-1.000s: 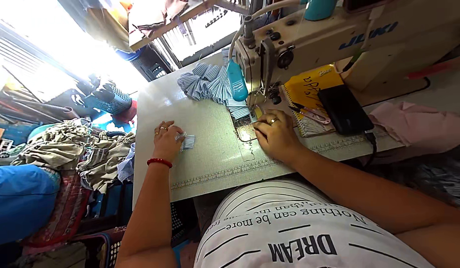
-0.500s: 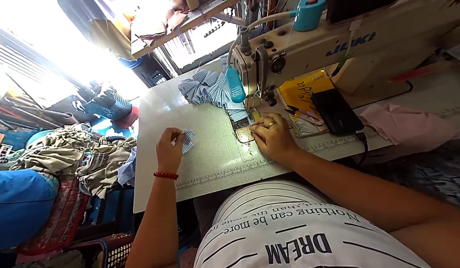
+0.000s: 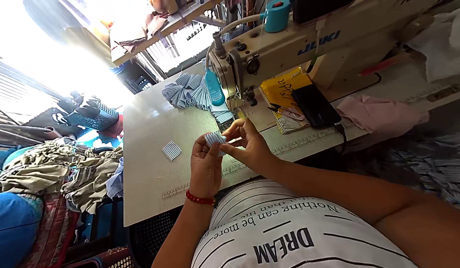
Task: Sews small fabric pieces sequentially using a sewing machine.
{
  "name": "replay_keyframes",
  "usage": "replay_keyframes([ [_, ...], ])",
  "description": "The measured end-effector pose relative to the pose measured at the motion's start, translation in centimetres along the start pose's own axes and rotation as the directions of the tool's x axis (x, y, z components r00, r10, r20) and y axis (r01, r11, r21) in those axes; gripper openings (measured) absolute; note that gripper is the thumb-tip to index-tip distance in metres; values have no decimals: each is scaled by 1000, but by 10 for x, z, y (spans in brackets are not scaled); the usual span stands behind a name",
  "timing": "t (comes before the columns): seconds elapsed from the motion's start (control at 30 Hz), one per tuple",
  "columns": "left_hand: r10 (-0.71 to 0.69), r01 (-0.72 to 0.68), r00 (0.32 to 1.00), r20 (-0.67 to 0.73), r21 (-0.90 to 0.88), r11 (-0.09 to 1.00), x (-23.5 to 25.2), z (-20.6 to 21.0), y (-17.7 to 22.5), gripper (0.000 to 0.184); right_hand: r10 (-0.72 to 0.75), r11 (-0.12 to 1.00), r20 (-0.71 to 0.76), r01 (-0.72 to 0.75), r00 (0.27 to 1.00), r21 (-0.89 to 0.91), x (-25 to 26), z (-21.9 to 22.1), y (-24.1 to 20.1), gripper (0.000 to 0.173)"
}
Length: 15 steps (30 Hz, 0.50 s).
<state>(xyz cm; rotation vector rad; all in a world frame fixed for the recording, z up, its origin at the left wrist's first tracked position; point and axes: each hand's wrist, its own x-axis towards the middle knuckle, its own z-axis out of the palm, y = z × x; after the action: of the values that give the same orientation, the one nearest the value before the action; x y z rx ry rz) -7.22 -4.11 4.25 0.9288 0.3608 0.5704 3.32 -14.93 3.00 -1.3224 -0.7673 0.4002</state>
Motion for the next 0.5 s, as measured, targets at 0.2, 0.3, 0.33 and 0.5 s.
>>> replay_keyframes([
  [0.2, -68, 67, 998, 2, -126, 990, -3, 3, -9, 20, -83, 984, 10, 83, 997, -156, -13, -6, 4, 35],
  [0.3, -103, 103, 995, 11, -161, 981, -5, 7, -12, 14, -54, 989, 54, 60, 997, -133, -15, -7, 5, 27],
  [0.33, -110, 110, 994, 5, -149, 983, -6, 7, -12, 15, -73, 988, 61, 81, 995, -129, -15, -7, 6, 22],
  [0.5, 61, -48, 997, -45, 250, 967, -7, 3, -8, 12, -160, 975, 70, 169, 985, -147, -14, -16, 13, 10],
])
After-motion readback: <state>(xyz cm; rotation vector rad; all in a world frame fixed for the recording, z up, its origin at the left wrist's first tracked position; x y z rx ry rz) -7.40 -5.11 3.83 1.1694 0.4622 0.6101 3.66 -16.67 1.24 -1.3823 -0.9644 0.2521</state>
